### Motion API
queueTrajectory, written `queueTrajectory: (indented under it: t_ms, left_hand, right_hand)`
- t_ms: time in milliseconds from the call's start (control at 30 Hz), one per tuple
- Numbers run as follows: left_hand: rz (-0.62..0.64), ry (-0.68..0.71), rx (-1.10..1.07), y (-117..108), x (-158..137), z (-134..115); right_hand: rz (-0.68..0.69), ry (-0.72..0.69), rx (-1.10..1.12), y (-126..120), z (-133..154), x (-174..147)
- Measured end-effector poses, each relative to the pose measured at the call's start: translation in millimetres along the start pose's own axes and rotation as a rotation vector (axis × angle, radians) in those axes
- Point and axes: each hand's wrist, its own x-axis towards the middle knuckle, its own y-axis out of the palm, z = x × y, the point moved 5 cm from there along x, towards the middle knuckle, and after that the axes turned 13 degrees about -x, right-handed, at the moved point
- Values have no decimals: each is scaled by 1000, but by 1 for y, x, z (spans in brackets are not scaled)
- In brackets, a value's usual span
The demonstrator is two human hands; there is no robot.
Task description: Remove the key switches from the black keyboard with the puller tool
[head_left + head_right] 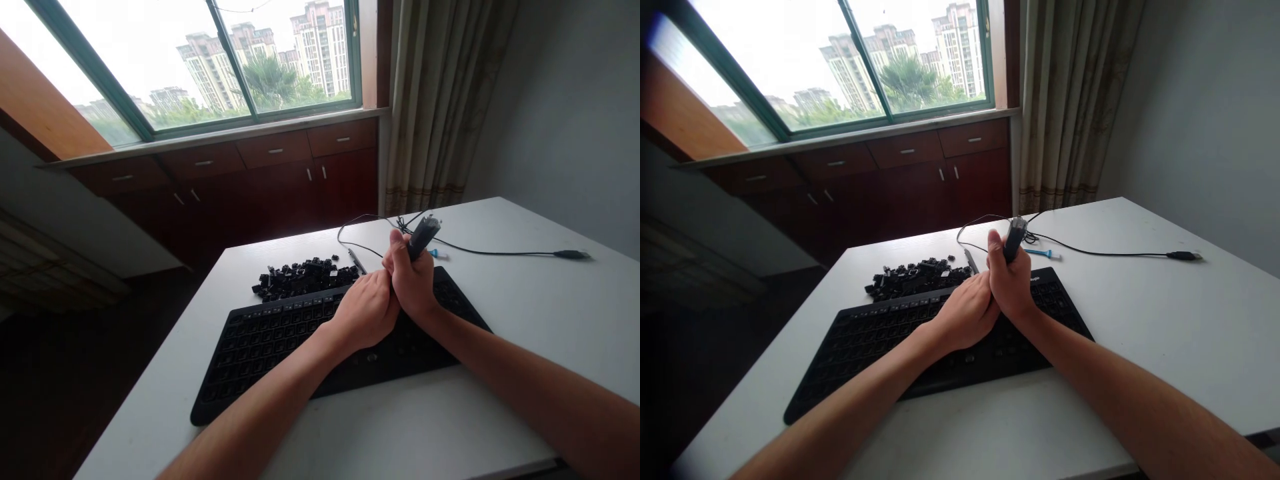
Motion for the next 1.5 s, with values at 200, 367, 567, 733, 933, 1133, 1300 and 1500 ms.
queueTrajectory:
  t_ms: [200,367,567,733,933,1133,1300,1500]
  left_hand:
    - [-89,-38,-93,-3,-3,2]
    - [-120,10,-83,-9,-5,4]
    - [-65,9,80,-39,0,2]
    - [-167,-123,132,-78,2,30]
    - [-171,-211,184,-87,1,55]
    - [-149,-218,194,-85,0,73]
    - [-106,-220,164,-85,-1,81]
    - [-151,-186,132,-88,1,68]
  right_hand:
    - [-138,96,202,-11,-5,12]
    - [-172,131,287,-19,-9,21]
    - [-149,180,236,-21,-13,20]
    - [-85,202,196,-18,-14,16]
    - [-32,230,146,-15,-13,15]
    - [-18,224,171,-14,-15,15]
    - [28,222,185,-11,-15,13]
    - [48,205,194,-7,-15,12]
